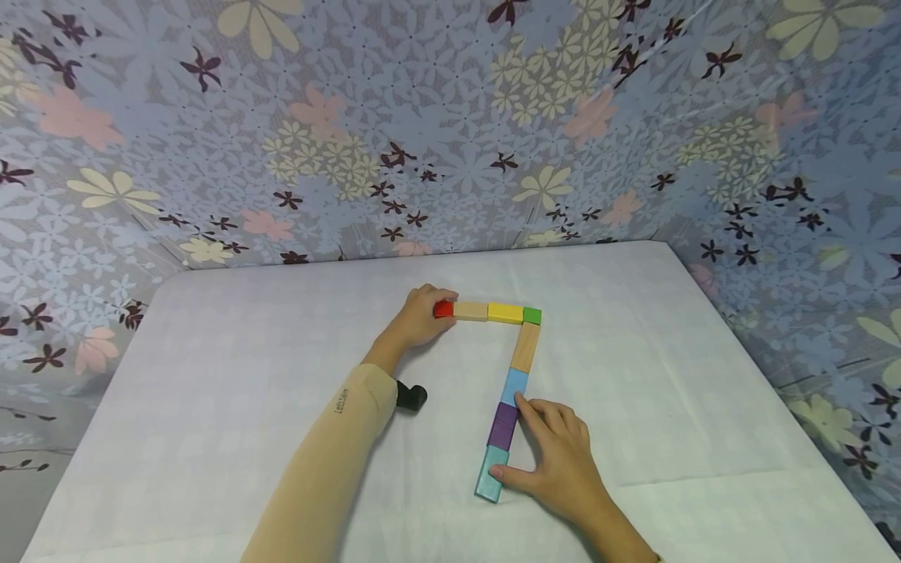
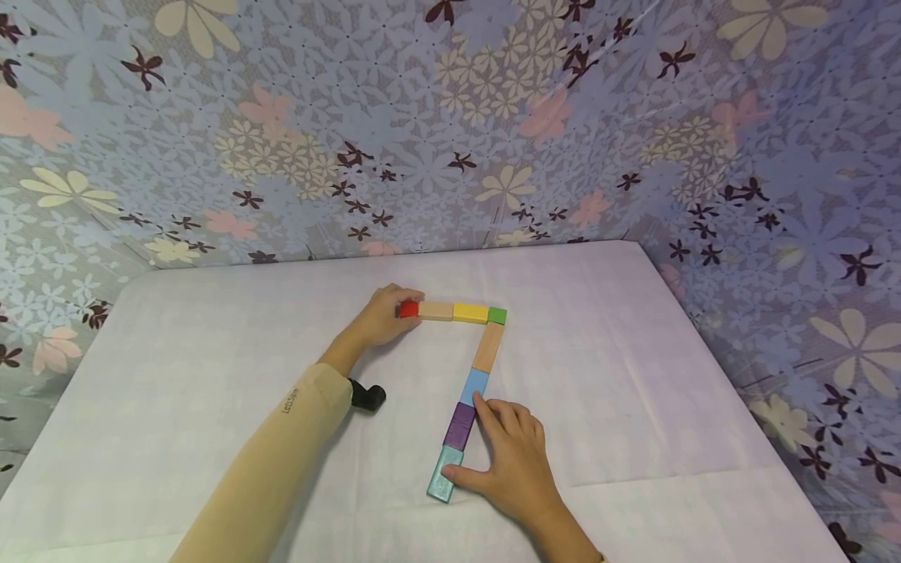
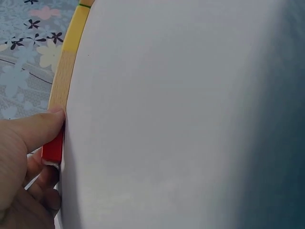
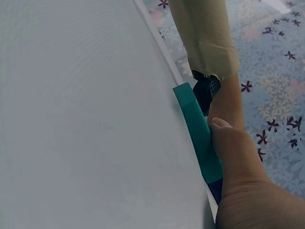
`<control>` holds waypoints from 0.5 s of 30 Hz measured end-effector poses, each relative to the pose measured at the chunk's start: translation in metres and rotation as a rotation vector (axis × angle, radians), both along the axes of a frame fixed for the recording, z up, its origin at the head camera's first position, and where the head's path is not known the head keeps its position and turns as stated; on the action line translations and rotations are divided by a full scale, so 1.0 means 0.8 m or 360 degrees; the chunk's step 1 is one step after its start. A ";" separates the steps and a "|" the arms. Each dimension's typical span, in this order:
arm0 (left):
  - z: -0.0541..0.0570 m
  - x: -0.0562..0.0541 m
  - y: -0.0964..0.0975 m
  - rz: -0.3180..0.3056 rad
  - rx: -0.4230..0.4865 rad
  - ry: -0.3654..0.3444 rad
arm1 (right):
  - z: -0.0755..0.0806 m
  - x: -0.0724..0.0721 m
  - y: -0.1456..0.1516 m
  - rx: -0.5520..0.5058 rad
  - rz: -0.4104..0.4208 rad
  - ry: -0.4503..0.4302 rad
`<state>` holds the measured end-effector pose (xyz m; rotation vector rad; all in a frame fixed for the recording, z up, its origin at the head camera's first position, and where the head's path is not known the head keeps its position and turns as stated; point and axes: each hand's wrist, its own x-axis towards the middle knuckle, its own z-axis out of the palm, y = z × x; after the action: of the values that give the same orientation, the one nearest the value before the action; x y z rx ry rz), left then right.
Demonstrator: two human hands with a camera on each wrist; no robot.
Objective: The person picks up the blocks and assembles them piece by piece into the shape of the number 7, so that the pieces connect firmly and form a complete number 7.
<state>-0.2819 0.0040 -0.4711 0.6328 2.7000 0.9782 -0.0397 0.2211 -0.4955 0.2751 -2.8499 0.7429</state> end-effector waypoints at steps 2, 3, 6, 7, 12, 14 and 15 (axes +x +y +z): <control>0.001 0.000 0.001 0.0003 0.0015 -0.0014 | 0.000 0.000 0.000 0.0000 0.0000 0.0001; 0.001 0.001 0.002 0.0007 0.0021 -0.0017 | 0.000 0.000 0.000 0.0000 0.0001 0.0002; 0.003 0.002 0.003 0.0021 0.0025 -0.0015 | 0.000 0.000 0.000 -0.0002 0.0001 0.0005; 0.003 0.003 0.004 0.0027 0.0026 -0.0013 | 0.000 0.000 0.000 -0.0001 0.0002 0.0005; 0.003 0.006 0.005 0.0048 0.0024 -0.0008 | 0.000 0.000 0.000 0.0002 0.0000 0.0004; 0.003 0.007 0.004 0.0052 0.0026 -0.0007 | 0.000 0.001 0.000 0.0000 0.0000 0.0006; 0.003 0.007 0.004 0.0054 0.0032 -0.0006 | 0.000 0.000 0.000 -0.0001 0.0000 0.0007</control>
<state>-0.2762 0.0074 -0.4690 0.5905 2.7096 1.0145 -0.0393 0.2210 -0.4957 0.2765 -2.8454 0.7423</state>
